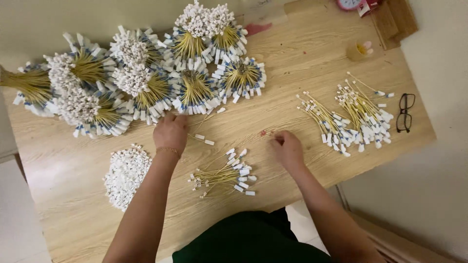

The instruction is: Assembling small white plastic connectors onto the ends of thin yellow wires

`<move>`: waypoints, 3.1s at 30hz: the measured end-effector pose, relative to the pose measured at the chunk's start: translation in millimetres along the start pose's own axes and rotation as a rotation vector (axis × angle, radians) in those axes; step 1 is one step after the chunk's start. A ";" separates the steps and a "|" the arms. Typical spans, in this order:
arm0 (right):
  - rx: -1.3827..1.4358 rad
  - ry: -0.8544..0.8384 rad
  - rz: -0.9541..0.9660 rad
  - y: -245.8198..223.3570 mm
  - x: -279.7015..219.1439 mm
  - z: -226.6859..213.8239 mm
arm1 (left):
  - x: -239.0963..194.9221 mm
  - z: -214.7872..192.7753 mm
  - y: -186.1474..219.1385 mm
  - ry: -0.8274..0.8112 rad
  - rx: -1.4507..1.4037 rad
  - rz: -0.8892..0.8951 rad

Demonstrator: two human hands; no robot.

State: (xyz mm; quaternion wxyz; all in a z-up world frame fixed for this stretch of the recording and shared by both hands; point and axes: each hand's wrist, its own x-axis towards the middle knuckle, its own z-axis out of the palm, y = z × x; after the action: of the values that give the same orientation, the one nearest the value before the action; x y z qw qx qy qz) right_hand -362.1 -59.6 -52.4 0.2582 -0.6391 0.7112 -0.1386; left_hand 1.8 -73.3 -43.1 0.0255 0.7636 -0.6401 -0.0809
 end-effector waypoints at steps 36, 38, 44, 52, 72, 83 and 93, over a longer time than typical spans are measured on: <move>1.089 -0.445 -0.176 -192.6 -92.7 -59.4 | -130.3 -104.0 40.3 -0.051 -1.938 -0.340; 1.099 -0.452 -0.202 -198.8 -97.0 -63.9 | -137.3 -114.3 42.4 -0.032 -1.976 -0.347; 1.110 -0.459 -0.226 -214.7 -101.9 -76.2 | -138.7 -103.4 49.0 0.031 -2.070 -0.335; 1.087 -0.418 -0.246 -219.2 -107.6 -80.5 | -147.2 -101.9 52.6 0.015 -2.079 -0.347; 0.433 -0.079 -0.863 -243.6 -113.9 -108.0 | -156.4 -127.8 58.6 0.007 -1.964 -0.129; 0.618 -0.187 -0.662 -239.9 -117.5 -94.7 | -156.7 -121.4 55.1 -0.020 -1.970 -0.149; 0.723 -0.274 -0.622 -234.1 -110.9 -88.9 | -154.0 -118.2 54.6 -0.089 -2.110 -0.164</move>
State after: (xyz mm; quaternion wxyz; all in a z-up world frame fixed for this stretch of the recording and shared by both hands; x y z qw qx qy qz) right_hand -208.9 3.4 165.8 0.5010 -0.7027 0.3528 -0.3616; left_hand -58.7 60.4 95.2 0.6469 0.3918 -0.1926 -0.6252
